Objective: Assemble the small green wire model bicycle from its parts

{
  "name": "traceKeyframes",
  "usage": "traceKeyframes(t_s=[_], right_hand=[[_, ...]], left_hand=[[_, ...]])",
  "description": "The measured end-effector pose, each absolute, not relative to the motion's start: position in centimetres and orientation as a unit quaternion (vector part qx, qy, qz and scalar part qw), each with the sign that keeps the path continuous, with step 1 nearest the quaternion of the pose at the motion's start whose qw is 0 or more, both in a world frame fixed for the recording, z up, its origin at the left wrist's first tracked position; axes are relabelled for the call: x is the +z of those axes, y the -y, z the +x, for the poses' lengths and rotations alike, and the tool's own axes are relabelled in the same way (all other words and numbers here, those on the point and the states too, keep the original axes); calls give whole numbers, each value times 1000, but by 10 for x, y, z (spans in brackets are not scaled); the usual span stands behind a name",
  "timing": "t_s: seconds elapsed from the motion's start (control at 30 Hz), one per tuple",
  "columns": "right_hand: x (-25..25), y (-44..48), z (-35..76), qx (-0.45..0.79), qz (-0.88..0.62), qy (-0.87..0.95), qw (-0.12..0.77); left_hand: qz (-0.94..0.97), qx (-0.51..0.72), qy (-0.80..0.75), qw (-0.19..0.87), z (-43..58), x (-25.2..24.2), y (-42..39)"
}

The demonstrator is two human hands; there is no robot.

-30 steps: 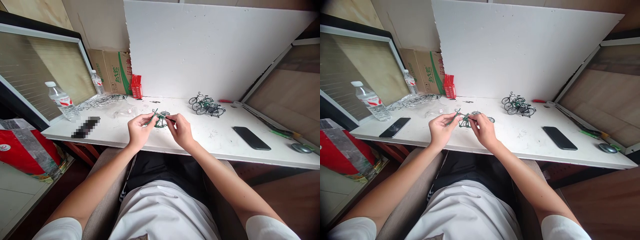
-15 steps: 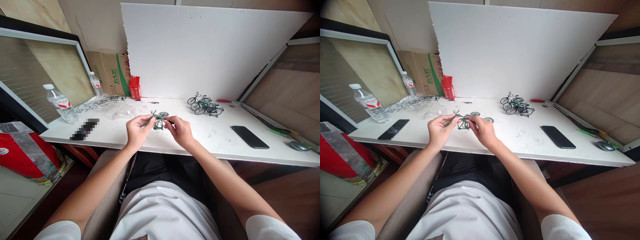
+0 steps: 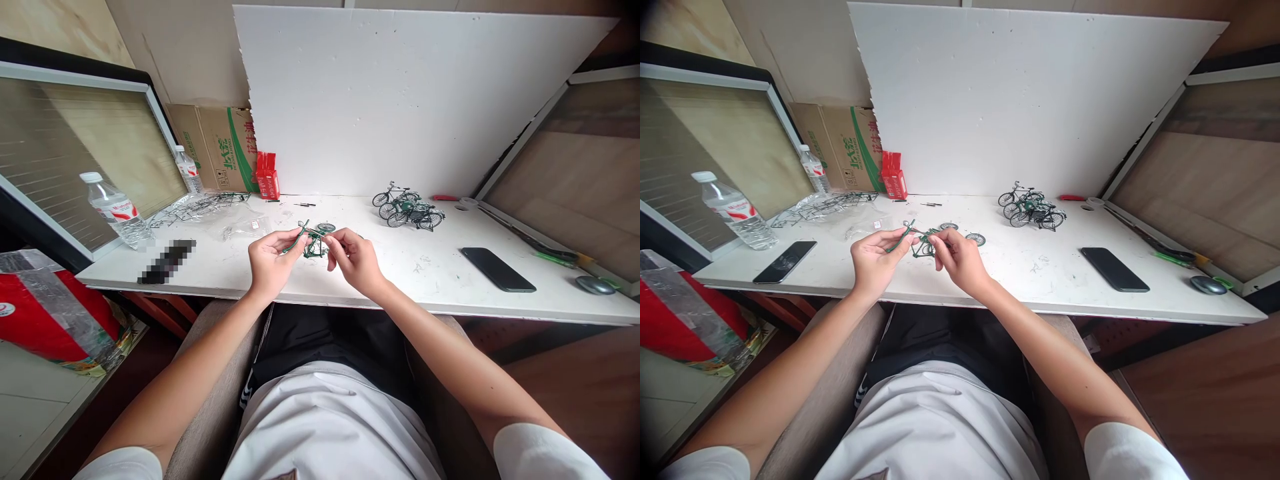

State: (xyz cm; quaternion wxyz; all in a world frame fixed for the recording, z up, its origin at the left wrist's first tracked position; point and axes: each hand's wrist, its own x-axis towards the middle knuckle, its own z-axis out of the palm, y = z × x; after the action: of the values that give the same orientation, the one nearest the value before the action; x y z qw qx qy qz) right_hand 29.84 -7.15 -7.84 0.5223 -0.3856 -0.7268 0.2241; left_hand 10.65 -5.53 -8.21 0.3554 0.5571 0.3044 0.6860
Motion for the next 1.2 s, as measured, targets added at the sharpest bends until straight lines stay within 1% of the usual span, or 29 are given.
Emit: traceKeyframes(t_s=[0.23,0.37,0.47,0.53,0.6,0.67,0.73,0.83,1.07,1.2], right_hand=[[-74,74,292,360,-363,672,535],[-69,72,291,457,-351,642,506],[-68,68,292,491,-347,624,498],[-71,66,292,490,-350,618,506],[-75,64,292,451,-366,624,522],[-79,65,292,373,-402,642,535],[-82,68,291,296,-438,664,528],[-82,73,290,257,-438,698,505],[-83,68,293,159,-400,761,486],[-85,63,300,44,-416,769,483]], left_hand=[[566,685,-301,345,106,-83,54],[571,684,-305,335,105,-84,52],[578,678,-310,331,103,-84,50],[582,674,-314,329,103,-86,49],[583,670,-319,330,104,-88,49],[583,665,-322,338,106,-90,49],[581,663,-321,347,109,-91,51],[575,669,-316,349,111,-92,52],[563,679,-317,348,107,-88,50],[561,679,-323,347,106,-84,51]])
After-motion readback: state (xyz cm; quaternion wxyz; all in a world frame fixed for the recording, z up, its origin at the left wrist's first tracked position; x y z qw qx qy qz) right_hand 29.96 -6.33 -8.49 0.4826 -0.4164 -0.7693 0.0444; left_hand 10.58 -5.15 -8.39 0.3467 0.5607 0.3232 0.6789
